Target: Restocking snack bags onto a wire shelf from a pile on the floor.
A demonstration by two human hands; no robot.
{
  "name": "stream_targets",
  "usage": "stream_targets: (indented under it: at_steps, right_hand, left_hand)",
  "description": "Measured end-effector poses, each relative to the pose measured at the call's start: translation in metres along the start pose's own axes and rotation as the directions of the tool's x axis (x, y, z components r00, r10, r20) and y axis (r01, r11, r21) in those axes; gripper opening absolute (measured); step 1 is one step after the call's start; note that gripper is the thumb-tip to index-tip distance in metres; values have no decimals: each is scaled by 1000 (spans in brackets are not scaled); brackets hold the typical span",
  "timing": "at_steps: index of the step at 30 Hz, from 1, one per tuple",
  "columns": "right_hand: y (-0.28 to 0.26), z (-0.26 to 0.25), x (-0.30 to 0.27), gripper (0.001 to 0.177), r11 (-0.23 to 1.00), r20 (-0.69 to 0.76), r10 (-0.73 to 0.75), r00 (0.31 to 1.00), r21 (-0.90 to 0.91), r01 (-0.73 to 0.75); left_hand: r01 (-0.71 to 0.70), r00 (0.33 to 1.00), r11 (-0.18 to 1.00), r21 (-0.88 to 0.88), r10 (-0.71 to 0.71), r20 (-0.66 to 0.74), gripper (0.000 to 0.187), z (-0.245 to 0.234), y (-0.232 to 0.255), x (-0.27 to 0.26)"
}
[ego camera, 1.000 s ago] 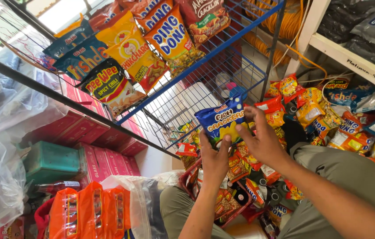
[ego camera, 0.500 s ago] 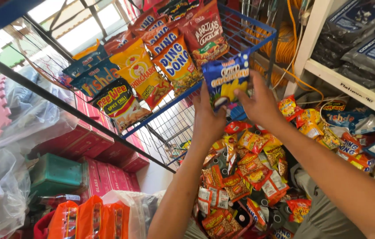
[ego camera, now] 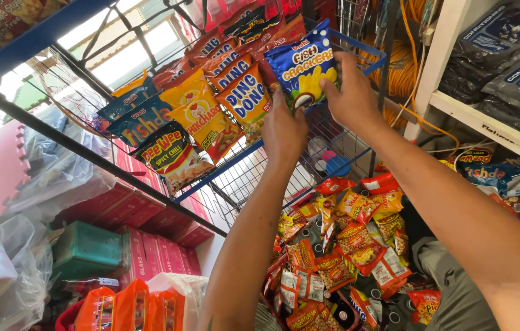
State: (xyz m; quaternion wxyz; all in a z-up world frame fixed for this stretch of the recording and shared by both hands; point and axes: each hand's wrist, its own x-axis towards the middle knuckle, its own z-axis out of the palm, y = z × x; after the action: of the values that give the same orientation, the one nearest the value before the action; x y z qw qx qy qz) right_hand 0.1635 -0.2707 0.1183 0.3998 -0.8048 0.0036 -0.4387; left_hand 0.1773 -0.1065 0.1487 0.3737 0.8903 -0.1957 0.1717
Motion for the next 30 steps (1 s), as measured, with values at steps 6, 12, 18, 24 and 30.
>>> stream_targets:
  at_steps: [6, 12, 18, 24, 30]
  right_hand:
    - [-4, 5, 10, 49, 996, 34, 63, 997, -60, -61]
    - [3, 12, 10, 43, 995, 80, -81, 994, -48, 85]
    - [17, 15, 7, 46, 997, 134, -21, 991, -72, 30]
    - [25, 13, -3, 51, 989, 182, 41, 983, -146, -15]
    - [20, 5, -15, 57, 999, 154, -33, 988, -36, 39]
  left_hand:
    - [-141, 985, 987, -76, 132, -113, 64, 8, -9, 2]
    - [-104, 993, 994, -11, 103, -48, 70, 18, -25, 11]
    - [-76, 997, 994, 75, 76, 8, 88, 13, -18, 0]
    - [-282, 947, 949, 143, 299, -115, 93, 34, -40, -29]
    - [-257, 965, 966, 20, 256, 53, 82, 24, -46, -54]
